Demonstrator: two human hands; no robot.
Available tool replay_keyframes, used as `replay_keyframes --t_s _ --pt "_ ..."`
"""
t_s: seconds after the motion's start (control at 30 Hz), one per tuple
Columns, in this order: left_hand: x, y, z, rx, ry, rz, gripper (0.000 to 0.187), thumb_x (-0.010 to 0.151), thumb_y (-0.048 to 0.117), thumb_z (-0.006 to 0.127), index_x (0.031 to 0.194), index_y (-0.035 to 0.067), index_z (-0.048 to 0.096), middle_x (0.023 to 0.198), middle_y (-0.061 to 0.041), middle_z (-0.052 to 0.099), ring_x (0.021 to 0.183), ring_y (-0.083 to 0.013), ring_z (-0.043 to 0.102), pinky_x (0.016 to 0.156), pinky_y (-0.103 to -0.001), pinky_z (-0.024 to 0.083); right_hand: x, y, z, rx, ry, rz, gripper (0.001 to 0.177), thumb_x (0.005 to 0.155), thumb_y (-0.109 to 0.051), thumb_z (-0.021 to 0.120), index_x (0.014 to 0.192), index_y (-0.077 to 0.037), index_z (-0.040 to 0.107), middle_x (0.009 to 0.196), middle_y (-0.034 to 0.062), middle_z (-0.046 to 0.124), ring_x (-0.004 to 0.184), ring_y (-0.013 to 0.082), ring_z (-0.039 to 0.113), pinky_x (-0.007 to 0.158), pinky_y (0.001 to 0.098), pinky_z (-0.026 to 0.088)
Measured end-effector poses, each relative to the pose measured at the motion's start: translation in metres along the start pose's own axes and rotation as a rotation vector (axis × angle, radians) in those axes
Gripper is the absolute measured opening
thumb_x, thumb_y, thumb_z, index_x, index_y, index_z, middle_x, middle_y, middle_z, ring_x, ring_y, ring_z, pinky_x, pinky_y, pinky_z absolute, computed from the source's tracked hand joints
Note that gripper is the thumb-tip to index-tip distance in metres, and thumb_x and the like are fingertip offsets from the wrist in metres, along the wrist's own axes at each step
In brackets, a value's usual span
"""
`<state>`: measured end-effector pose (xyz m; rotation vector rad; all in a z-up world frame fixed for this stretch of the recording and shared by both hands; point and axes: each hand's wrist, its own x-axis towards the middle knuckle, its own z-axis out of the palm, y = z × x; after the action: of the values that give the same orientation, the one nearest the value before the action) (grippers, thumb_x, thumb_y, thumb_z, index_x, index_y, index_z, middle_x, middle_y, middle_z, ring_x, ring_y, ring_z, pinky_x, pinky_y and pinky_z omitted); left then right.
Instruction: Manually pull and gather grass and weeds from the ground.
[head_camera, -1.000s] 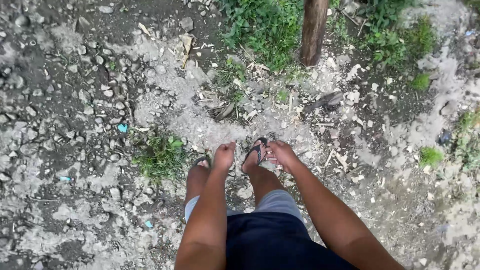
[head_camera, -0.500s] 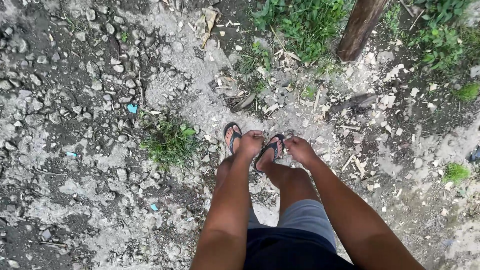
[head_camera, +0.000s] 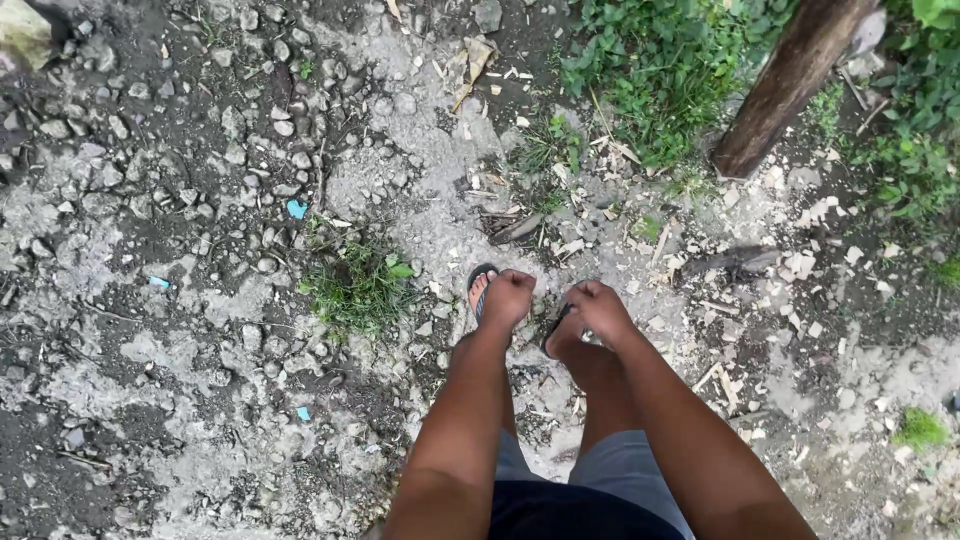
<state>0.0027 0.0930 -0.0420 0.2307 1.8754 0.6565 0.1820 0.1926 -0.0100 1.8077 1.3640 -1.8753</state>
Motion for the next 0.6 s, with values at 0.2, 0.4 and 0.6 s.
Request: replay_keyframes --t_s 0.2,0.4,0.6 --pt "0.076 0.035 0.023 0.273 0.091 0.079 0.047 0.087 0.040 0.073 0.120 0.006 0.068 0.120 -0.018 0.069 0.113 -0.0356 0.064 0.099 -0.043 0.048 0.116 0.022 0.010 0.058 -0.003 0.057 0.026 0.096 -0.030 0.065 0.104 -0.005 0.067 0.091 0.0023 0.068 0.081 0.0116 0.064 0.067 0.0307 0.051" --pt "0.235 0.014 0.104 0.528 0.115 0.184 0.055 0.089 0.041 0.073 0.129 0.005 0.063 0.133 -0.019 0.062 0.126 -0.0364 0.056 0.108 -0.046 0.042 0.287 0.106 0.012 0.259 0.004 0.091 0.026 0.100 -0.030 0.060 0.112 -0.008 0.065 0.101 0.0047 0.069 0.086 0.0184 0.065 0.071 0.0341 0.053" --pt "0.364 0.003 0.153 0.539 0.222 0.281 0.074 0.082 0.030 0.078 0.145 0.008 0.047 0.147 -0.011 0.050 0.136 -0.0356 0.044 0.113 -0.048 0.034 0.397 0.141 0.020 0.411 0.084 0.077 0.031 0.100 -0.033 0.057 0.119 -0.009 0.062 0.112 0.0045 0.070 0.099 0.0190 0.066 0.079 0.0370 0.055"
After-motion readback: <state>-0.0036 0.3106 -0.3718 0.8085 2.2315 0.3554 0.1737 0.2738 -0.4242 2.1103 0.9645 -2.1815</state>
